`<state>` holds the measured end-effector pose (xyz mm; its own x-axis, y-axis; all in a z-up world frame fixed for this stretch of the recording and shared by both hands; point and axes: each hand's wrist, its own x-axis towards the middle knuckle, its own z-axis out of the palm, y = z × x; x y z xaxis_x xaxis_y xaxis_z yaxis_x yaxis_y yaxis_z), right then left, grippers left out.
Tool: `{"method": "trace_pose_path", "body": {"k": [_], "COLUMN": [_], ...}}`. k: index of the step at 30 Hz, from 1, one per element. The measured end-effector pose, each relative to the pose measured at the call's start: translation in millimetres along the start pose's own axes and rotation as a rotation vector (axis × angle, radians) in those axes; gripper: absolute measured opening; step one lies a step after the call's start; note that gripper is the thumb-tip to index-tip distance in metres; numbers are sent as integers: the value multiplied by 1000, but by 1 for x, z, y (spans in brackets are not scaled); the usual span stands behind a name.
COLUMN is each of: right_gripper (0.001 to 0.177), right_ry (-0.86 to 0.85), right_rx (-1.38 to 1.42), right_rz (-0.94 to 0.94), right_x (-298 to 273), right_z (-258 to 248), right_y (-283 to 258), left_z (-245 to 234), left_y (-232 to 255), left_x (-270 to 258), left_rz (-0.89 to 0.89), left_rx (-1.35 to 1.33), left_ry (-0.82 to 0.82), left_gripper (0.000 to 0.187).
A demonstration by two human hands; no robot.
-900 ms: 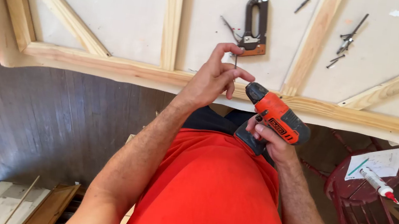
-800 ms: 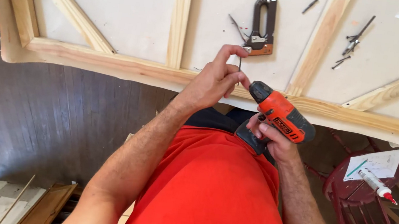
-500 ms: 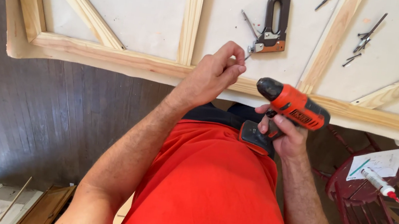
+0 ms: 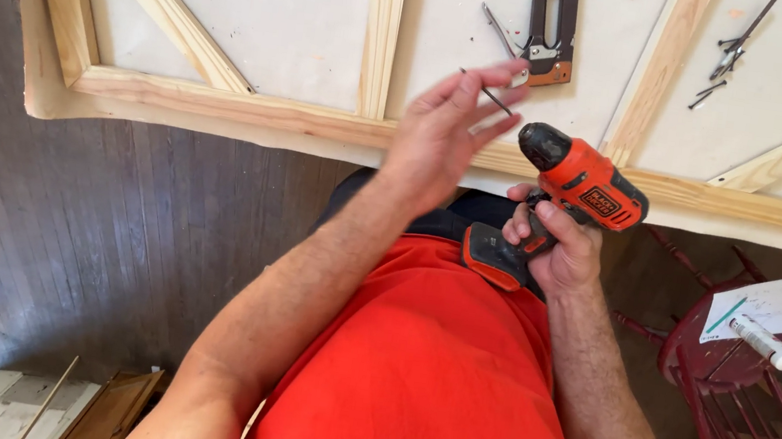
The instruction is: Assembling a wooden frame by driving screws with a power drill
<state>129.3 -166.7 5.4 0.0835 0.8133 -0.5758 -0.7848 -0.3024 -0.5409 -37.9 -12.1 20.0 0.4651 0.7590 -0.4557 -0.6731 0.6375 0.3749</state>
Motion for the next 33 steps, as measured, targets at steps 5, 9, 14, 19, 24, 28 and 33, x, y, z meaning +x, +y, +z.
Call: {"method": "trace_pose_path", "body": {"k": [5, 9, 14, 19, 24, 28, 33], "right_gripper": [41, 36, 43, 38, 30, 26, 27], "right_ry": [98, 148, 103, 87, 82, 83, 92], "right_rx": [0, 15, 12, 42, 36, 26, 10], "right_rz": [-50, -45, 31, 52, 42, 32, 18], "right_x": [6, 1, 0, -1, -4, -6, -7], "right_z": [-2, 13, 7, -6, -5, 0, -5], "right_y": [18, 21, 28, 36, 38, 36, 35], "left_z": [20, 24, 15, 13, 13, 17, 19], "left_y": [-25, -26, -30, -32, -36, -34, -38], "left_x": [-15, -20, -21, -24, -24, -26, -27], "left_rz": [10, 39, 58, 62, 53, 63, 61], "left_rx": [-178, -128, -47, -20, 14, 27, 14], "left_ry": [-18, 19, 9, -5, 43, 60, 43], "left_gripper": [29, 27, 26, 23, 22, 22, 23]}}
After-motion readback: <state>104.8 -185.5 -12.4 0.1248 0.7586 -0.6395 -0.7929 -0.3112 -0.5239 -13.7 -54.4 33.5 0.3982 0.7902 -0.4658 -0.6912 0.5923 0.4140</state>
